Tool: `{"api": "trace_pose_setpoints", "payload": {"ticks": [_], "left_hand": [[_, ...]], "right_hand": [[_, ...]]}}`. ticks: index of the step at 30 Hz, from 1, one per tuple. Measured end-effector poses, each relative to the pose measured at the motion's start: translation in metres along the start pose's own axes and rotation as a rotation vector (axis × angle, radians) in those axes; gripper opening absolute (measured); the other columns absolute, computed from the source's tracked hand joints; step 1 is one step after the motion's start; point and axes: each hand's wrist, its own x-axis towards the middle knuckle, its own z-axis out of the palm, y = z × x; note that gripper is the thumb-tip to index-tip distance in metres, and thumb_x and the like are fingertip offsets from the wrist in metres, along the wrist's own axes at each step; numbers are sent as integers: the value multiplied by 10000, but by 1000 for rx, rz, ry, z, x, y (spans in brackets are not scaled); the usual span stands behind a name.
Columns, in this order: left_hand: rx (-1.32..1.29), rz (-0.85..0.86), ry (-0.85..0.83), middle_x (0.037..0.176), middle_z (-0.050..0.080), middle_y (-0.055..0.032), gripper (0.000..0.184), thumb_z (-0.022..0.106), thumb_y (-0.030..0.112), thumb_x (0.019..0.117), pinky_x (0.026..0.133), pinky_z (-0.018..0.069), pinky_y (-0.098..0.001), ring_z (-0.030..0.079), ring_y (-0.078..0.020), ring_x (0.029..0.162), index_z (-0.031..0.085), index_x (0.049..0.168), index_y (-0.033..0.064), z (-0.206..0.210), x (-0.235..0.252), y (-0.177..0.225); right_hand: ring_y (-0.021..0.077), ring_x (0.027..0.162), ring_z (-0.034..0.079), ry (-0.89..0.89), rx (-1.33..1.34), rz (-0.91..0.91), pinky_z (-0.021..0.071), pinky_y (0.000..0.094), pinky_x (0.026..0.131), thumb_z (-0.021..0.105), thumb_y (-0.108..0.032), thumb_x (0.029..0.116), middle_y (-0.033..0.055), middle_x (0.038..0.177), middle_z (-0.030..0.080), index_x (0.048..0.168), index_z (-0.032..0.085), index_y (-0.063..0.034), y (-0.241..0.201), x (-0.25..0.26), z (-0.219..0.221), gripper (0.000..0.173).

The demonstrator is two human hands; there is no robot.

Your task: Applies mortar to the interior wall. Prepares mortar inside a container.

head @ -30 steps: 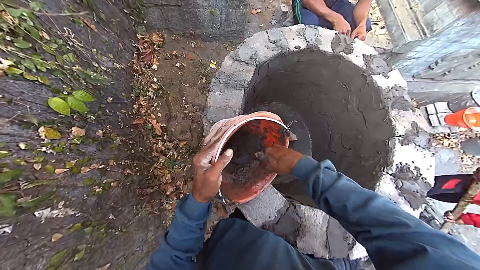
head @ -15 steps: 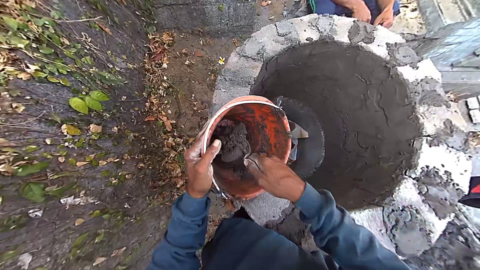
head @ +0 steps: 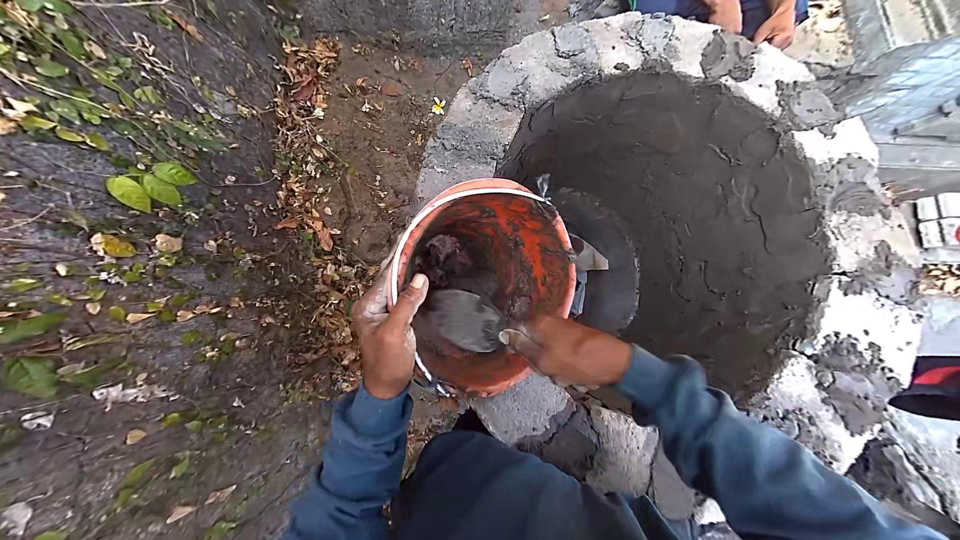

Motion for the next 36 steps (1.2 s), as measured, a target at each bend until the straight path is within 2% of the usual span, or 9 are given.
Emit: {"api": "trace_pose_setpoints", "payload": {"ticks": [1,3,8,13,17,22,25,32,36], "left_hand": [[28,13,-18,1270,696,-102,272,544,6,932,1033,535,-363,643,-178,1208,708,1148,-19,-1,-2,0],[83,35,-52,1231,714,-92,232,572,28,918,1018,547,-351,656,-161,1187,719,1093,-12,-2,-5,1],[97,34,-40,1155,739,-43,239,588,20,898,962,563,-306,680,-105,1102,730,1090,13,2,-8,2],[56,38,-18,1126,747,-35,234,573,6,901,949,566,-293,687,-95,1079,732,1074,9,6,-4,2],[58,48,-63,1232,716,-83,264,562,-6,902,1012,537,-305,651,-130,1189,713,1117,-26,1,0,0],[104,53,-137,1185,731,-80,252,596,23,901,993,547,-294,668,-115,1147,719,1114,-30,7,-8,4],[78,61,-148,1225,719,-80,273,586,29,918,1024,532,-295,650,-122,1188,711,1153,-30,6,-9,2],[62,73,-127,1271,694,-112,269,553,61,956,1055,508,-310,614,-161,1251,706,1152,-44,8,-13,0],[33,74,-103,1345,650,-139,294,538,84,987,1123,449,-330,562,-192,1321,687,1193,-64,13,-20,2]], "right_hand": [[370,866,663,-9,-170,56,534,551,789,321,-374,1141,239,951,650,1147,631,42,4,5,-2,519],[442,1087,656,42,-362,128,495,645,920,339,-449,1123,268,1089,673,1189,644,20,1,-1,-9,563],[417,764,706,603,-617,95,553,579,611,516,-313,1060,205,881,691,1133,672,-44,-6,-13,-5,319],[494,944,706,414,-727,108,591,567,756,430,69,999,371,1137,635,1306,526,209,-19,17,57,351],[468,938,698,514,-710,3,571,568,729,503,-57,1017,292,1098,668,1239,628,61,-13,-3,32,280],[502,979,686,436,-698,-101,571,602,783,496,12,1004,329,1143,645,1269,598,116,-8,4,48,302],[441,923,709,752,-692,-148,591,564,710,650,-110,949,244,1017,701,1066,704,34,8,-10,31,193],[412,751,704,595,-609,246,556,548,620,557,-253,1048,190,878,679,1214,588,-84,25,-27,-2,239],[442,921,701,471,-487,332,565,574,738,535,-184,1032,254,1121,657,1296,574,-25,21,-8,7,311]]}}
